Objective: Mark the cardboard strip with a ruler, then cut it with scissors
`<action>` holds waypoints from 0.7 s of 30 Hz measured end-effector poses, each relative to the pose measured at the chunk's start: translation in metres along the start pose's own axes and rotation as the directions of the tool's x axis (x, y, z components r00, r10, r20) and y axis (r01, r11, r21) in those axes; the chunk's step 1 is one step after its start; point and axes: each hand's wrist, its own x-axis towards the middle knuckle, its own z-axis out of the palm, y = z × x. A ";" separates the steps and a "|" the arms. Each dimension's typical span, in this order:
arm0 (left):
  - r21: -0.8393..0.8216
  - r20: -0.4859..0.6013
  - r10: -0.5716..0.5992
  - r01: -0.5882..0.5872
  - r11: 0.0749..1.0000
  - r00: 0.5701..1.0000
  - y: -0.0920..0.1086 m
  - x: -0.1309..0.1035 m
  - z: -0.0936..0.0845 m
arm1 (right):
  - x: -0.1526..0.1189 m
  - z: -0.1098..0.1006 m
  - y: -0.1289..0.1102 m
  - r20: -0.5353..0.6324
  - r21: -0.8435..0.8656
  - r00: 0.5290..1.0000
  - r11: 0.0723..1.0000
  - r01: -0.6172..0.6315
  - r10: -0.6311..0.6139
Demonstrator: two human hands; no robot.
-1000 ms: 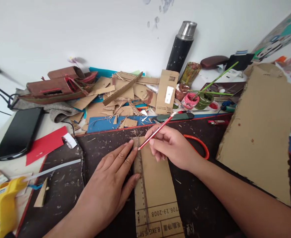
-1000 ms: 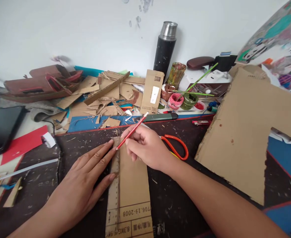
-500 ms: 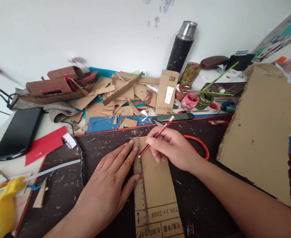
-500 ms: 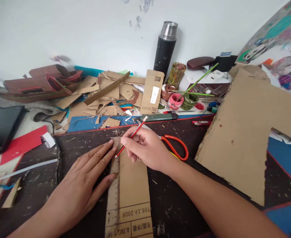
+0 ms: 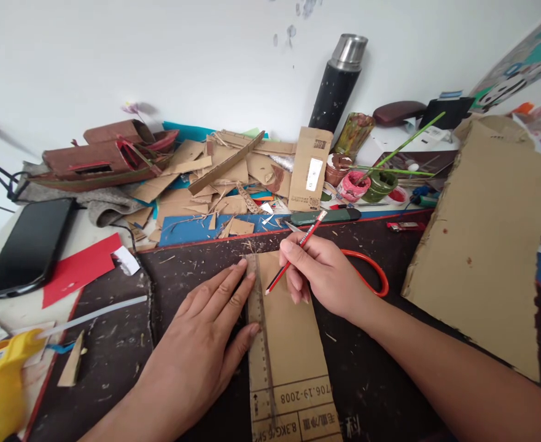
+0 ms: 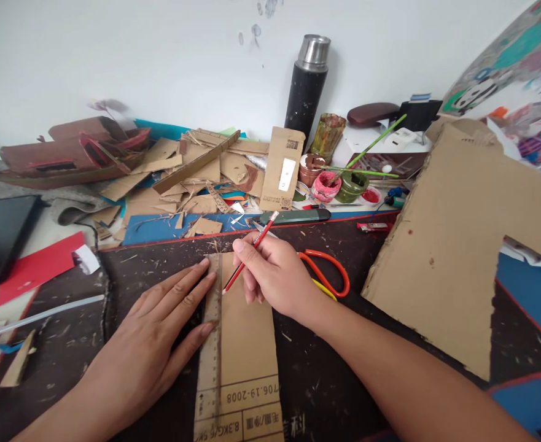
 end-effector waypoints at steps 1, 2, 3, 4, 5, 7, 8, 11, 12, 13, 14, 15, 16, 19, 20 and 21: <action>0.001 0.001 0.000 0.000 1.000 1.000 0.000 0.000 0.000 | 0.000 0.000 0.001 -0.001 -0.011 1.000 1.000 0.008 -0.008; 0.000 0.004 -0.001 0.001 1.000 1.000 0.000 0.000 0.000 | 0.000 0.001 0.001 -0.002 -0.023 1.000 1.000 0.015 -0.015; -0.001 0.008 -0.002 0.002 1.000 1.000 0.000 0.000 0.000 | 0.000 0.001 0.002 -0.003 -0.034 1.000 0.999 0.020 -0.020; -0.001 0.011 -0.004 0.004 1.000 1.000 0.000 0.000 0.000 | 0.000 0.001 0.002 -0.004 -0.042 1.000 0.999 0.022 -0.022; -0.001 0.014 -0.004 0.004 1.000 1.000 0.000 0.000 0.000 | 0.000 0.001 0.002 -0.006 -0.045 1.000 0.999 0.022 -0.022; 0.001 0.015 -0.004 0.004 1.000 1.000 0.000 0.000 0.000 | 0.000 0.001 0.002 -0.008 -0.041 1.000 0.999 0.020 -0.020; 0.002 0.014 -0.005 0.005 1.000 1.000 0.000 0.000 0.000 | 0.000 0.001 0.002 -0.008 -0.037 1.000 0.999 0.020 -0.021; 0.007 0.012 -0.002 0.002 1.000 1.000 0.000 0.000 -0.001 | 0.000 0.001 0.002 -0.003 -0.038 1.000 0.999 0.027 -0.027; 0.010 0.013 0.000 0.000 1.000 1.000 0.000 0.000 -0.001 | 0.000 0.001 0.002 -0.002 -0.041 1.000 0.999 0.028 -0.028; 0.012 0.013 0.003 -0.003 1.000 1.000 0.000 0.000 -0.001 | 0.000 0.001 0.002 -0.001 -0.043 1.000 0.999 0.027 -0.027; 0.014 0.014 0.005 -0.006 1.000 1.000 0.000 0.000 -0.001 | 0.000 0.001 0.003 -0.001 -0.044 1.000 0.999 0.025 -0.025; 0.016 0.015 0.007 -0.007 1.000 1.000 0.001 0.000 -0.001 | 0.000 0.001 0.003 -0.001 -0.045 1.000 0.999 0.022 -0.022; 0.017 0.014 0.009 -0.009 1.000 1.000 0.001 0.000 -0.001 | 0.000 0.001 0.003 -0.001 -0.046 1.000 0.999 0.020 -0.020; 0.021 0.015 0.010 -0.010 1.000 1.000 0.001 0.000 -0.001 | 0.000 0.001 0.004 -0.003 -0.049 1.000 0.998 0.025 -0.025; 0.021 0.015 0.010 -0.010 1.000 1.000 0.000 0.000 -0.001 | 0.000 0.001 0.005 -0.003 -0.053 1.000 0.998 0.028 -0.028; 0.019 0.015 0.008 -0.008 1.000 1.000 0.000 0.000 -0.001 | 0.000 0.001 0.005 -0.002 -0.056 1.000 0.998 0.029 -0.029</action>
